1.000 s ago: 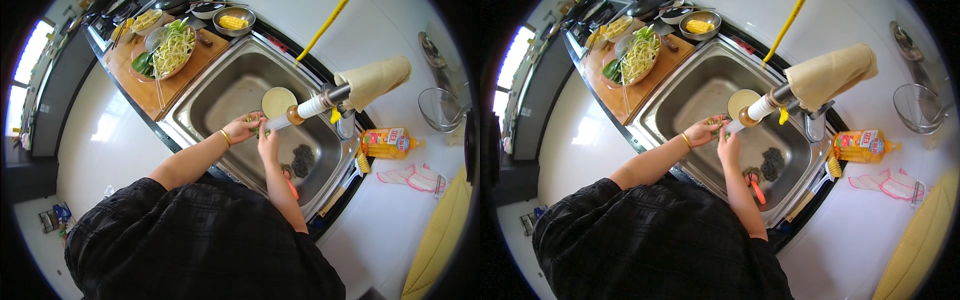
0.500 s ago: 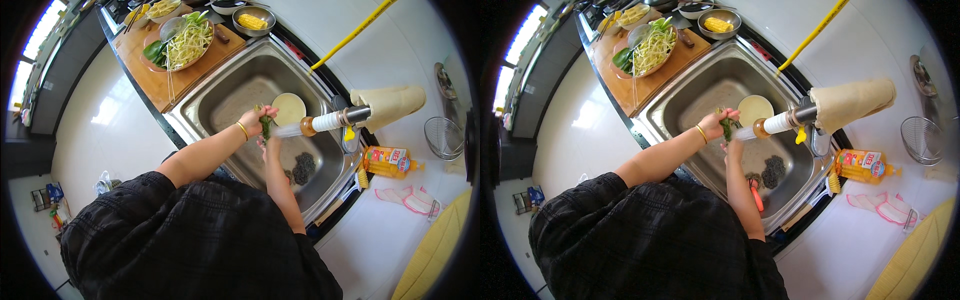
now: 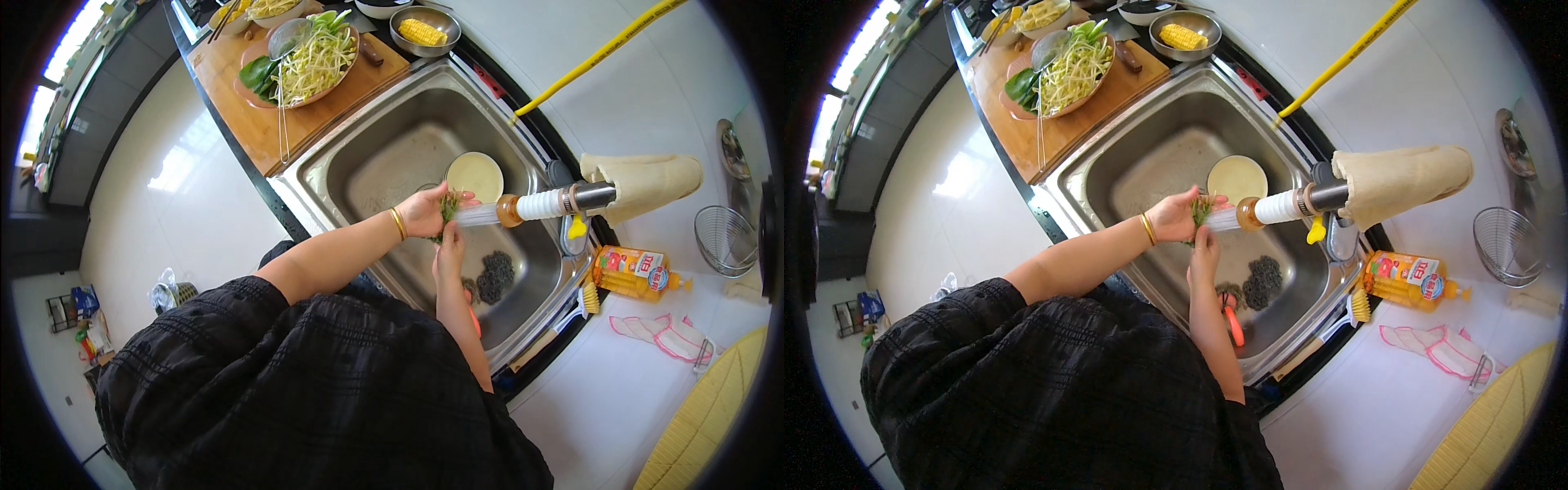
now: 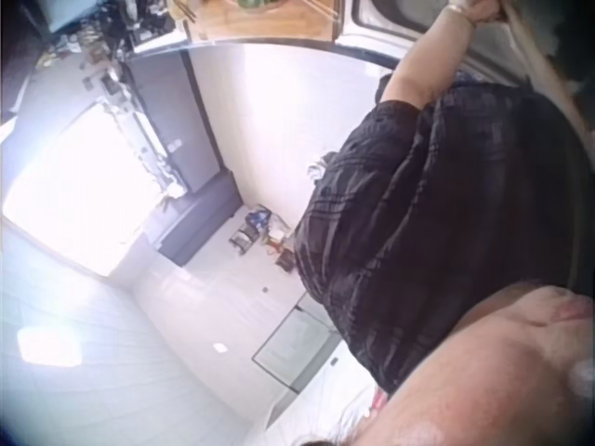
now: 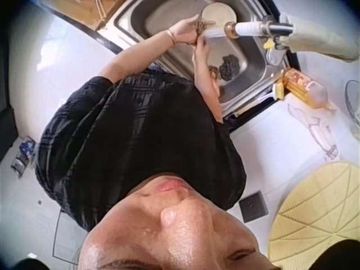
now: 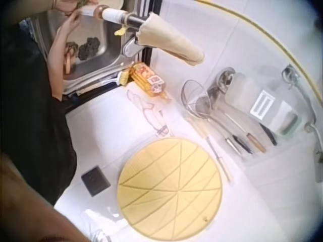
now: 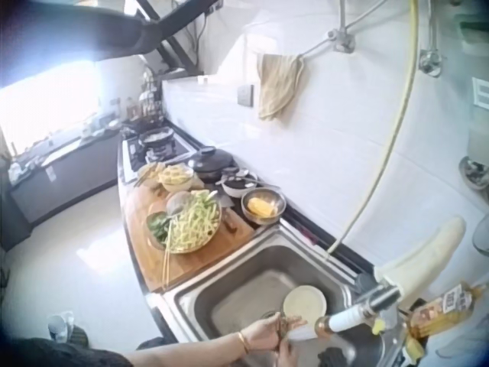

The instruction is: The person washes green vegetables in a sink, then moves to a wooden cutting board to chop them with a cleaver. They transfer the chopped greens into a small white bowl. The person then retrieves a green onion, chops it into small pieces, and adds it to the same bowl.

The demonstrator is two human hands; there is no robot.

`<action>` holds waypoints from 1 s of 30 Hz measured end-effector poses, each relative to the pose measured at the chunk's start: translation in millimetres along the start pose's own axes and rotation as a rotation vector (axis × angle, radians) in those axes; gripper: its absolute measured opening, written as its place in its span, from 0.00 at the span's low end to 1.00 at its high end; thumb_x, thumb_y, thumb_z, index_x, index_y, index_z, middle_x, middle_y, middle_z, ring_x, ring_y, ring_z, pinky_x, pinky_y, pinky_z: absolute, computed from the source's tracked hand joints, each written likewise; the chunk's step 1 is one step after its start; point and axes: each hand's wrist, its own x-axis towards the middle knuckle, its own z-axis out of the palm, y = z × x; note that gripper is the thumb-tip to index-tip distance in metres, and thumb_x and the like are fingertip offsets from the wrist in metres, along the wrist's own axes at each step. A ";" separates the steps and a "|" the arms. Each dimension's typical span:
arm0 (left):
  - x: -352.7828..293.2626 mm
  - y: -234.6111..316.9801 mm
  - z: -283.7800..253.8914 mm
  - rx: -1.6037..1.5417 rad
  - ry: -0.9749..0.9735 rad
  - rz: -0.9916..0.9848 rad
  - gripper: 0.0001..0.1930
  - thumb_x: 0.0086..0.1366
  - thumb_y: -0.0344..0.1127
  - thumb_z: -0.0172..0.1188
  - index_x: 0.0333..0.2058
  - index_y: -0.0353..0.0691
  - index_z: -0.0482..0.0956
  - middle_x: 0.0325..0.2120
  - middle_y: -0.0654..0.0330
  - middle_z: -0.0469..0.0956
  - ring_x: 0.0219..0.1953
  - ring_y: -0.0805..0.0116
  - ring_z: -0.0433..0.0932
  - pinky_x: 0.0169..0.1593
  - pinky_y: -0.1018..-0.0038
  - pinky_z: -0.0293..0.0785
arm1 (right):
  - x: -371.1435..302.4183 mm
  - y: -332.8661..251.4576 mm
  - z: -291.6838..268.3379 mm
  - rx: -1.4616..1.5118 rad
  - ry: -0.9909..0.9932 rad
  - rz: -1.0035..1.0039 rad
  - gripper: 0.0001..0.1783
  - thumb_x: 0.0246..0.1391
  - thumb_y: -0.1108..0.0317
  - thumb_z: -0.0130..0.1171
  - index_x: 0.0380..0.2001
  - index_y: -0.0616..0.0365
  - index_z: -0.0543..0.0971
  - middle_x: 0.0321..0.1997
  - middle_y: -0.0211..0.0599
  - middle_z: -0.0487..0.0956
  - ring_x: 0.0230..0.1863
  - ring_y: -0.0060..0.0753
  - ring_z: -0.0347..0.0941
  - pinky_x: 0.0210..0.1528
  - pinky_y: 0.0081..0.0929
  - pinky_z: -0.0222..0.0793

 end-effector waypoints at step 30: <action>4.9 2.5 -15.1 0.350 0.337 0.070 0.09 0.65 0.35 0.43 0.40 0.39 0.68 0.26 0.67 0.68 0.26 0.76 0.63 0.32 0.76 0.62 | -2.3 1.6 -22.2 -0.329 -0.121 0.100 0.19 0.49 0.52 0.57 0.38 0.54 0.73 0.37 0.28 0.70 0.37 0.24 0.66 0.38 0.24 0.61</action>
